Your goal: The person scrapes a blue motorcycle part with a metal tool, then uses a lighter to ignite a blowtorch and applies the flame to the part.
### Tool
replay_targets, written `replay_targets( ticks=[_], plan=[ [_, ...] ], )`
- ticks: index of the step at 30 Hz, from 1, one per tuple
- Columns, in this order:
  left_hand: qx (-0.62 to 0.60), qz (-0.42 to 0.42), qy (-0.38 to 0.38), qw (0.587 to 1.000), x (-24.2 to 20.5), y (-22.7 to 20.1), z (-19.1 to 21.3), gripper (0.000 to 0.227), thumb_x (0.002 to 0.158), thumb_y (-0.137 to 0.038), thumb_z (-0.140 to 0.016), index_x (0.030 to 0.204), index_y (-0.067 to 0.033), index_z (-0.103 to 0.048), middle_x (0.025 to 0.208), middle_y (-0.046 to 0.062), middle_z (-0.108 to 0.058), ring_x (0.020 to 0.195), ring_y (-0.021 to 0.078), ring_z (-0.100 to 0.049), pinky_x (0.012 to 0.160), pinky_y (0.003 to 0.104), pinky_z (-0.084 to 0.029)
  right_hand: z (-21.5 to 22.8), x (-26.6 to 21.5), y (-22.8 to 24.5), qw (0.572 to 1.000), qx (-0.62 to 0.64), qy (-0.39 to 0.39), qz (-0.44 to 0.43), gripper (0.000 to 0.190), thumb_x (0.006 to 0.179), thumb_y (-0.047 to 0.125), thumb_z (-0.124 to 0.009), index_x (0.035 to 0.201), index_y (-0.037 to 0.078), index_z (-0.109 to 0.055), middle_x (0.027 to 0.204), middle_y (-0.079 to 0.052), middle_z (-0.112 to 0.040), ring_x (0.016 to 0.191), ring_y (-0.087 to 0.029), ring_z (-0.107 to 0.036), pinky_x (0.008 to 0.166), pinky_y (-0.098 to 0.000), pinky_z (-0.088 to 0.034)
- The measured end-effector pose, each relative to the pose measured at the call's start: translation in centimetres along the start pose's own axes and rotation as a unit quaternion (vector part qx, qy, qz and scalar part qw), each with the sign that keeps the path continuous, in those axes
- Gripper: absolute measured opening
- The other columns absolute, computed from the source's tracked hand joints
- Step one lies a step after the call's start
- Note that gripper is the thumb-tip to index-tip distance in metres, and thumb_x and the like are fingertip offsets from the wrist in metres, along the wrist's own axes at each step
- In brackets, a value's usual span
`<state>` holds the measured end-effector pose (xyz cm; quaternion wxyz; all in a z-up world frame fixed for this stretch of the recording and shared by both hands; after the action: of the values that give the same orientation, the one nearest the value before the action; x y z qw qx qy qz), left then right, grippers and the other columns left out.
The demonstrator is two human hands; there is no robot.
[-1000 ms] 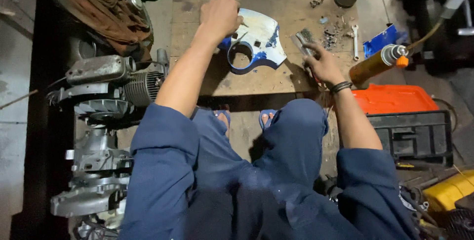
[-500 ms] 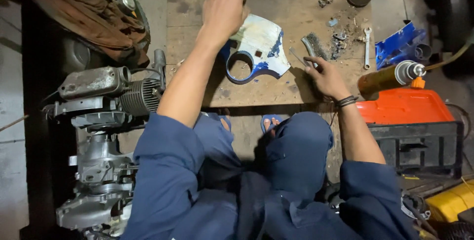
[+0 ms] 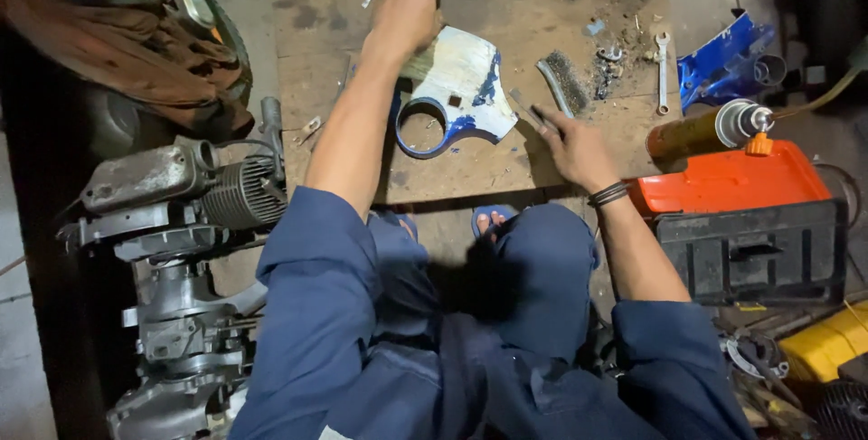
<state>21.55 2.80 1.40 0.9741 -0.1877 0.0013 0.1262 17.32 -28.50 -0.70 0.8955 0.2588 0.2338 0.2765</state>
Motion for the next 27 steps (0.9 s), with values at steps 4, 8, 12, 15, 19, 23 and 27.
replay_targets(
  ticks=[4, 8, 12, 15, 19, 23, 27],
  plan=[
    [0.024, -0.019, 0.016, 0.999, 0.2, -0.2, -0.7, 0.010, 0.091, 0.004, -0.063, 0.093, 0.0053, -0.072, 0.108, 0.025, -0.065, 0.094, 0.0429, -0.064, 0.079, 0.055, -0.055, -2.0, -1.4, 0.6, 0.999, -0.032, -0.001, 0.043, 0.044, 0.104, 0.023, -0.053, 0.147, 0.018, -0.061, 0.098, -0.020, -0.076, 0.078, -0.041, -0.068, 0.063, -0.0492, -0.051],
    [0.029, -0.026, 0.031, 0.999, 0.7, -0.5, -2.6, 0.007, 0.091, 0.006, -0.064, 0.089, 0.0049, -0.070, 0.096, 0.019, -0.059, 0.088, 0.0461, -0.062, 0.065, 0.058, -0.054, -2.3, -1.5, 1.3, 0.998, 0.023, -0.016, 0.059, 0.042, 0.102, 0.015, -0.053, 0.143, 0.012, -0.062, 0.119, -0.019, -0.074, 0.096, -0.041, -0.071, 0.074, -0.0499, -0.057],
    [0.033, -0.003, 0.053, 0.998, 1.5, 0.8, -3.4, 0.014, 0.091, 0.001, -0.068, 0.078, 0.0045, -0.064, 0.089, 0.021, -0.062, 0.080, 0.0406, -0.063, 0.067, 0.053, -0.054, -2.7, -0.6, 1.8, 0.996, 0.014, -0.037, 0.075, 0.040, 0.104, 0.016, -0.054, 0.142, 0.009, -0.063, 0.109, -0.021, -0.074, 0.082, -0.038, -0.068, 0.067, -0.0461, -0.053],
    [0.035, 0.002, 0.057, 0.998, 2.4, 3.1, -4.4, 0.042, 0.090, -0.010, -0.081, 0.062, 0.0000, -0.052, 0.070, 0.016, -0.059, 0.062, 0.0352, -0.060, 0.052, 0.051, -0.048, -2.6, 0.1, 2.0, 0.996, 0.010, -0.041, 0.075, 0.040, 0.104, 0.016, -0.054, 0.143, 0.010, -0.063, 0.094, -0.021, -0.077, 0.065, -0.035, -0.067, 0.057, -0.0419, -0.047],
    [0.021, 0.004, 0.086, 0.996, 1.8, 3.2, -3.6, 0.044, 0.087, -0.001, -0.074, 0.060, -0.0062, -0.039, 0.062, 0.008, -0.044, 0.052, 0.0236, -0.042, 0.047, 0.042, -0.037, -2.6, 0.4, 1.9, 0.996, 0.019, -0.033, 0.075, 0.039, 0.104, 0.017, -0.055, 0.141, 0.011, -0.065, 0.097, -0.019, -0.077, 0.069, -0.035, -0.068, 0.062, -0.0414, -0.047],
    [0.006, -0.024, 0.093, 0.995, 1.8, 1.7, -3.2, 0.021, 0.086, 0.007, -0.071, 0.067, -0.0004, -0.063, 0.071, 0.012, -0.062, 0.061, 0.0264, -0.059, 0.055, 0.041, -0.051, -2.9, 0.8, 1.5, 0.997, 0.022, -0.024, 0.073, 0.041, 0.103, 0.015, -0.055, 0.144, 0.011, -0.062, 0.097, -0.019, -0.077, 0.069, -0.033, -0.068, 0.061, -0.0401, -0.048],
    [-0.010, -0.032, 0.188, 0.982, -0.5, -3.0, -5.4, 0.010, 0.090, -0.018, -0.067, 0.087, -0.0082, -0.069, 0.081, 0.015, -0.066, 0.074, 0.0318, -0.063, 0.061, 0.043, -0.051, -3.8, 1.1, 2.0, 0.997, 0.007, -0.017, 0.073, 0.041, 0.104, 0.017, -0.054, 0.144, 0.012, -0.062, 0.097, -0.020, -0.076, 0.069, -0.035, -0.068, 0.060, -0.0424, -0.050]
  ],
)
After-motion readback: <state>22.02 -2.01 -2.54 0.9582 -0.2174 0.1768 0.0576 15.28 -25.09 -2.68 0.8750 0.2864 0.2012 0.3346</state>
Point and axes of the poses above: each hand's wrist, its own x-axis towards the middle knuckle, its own z-axis out of the back of the hand, y = z × x, the point moved 10 cm from there along x, towards the middle knuckle
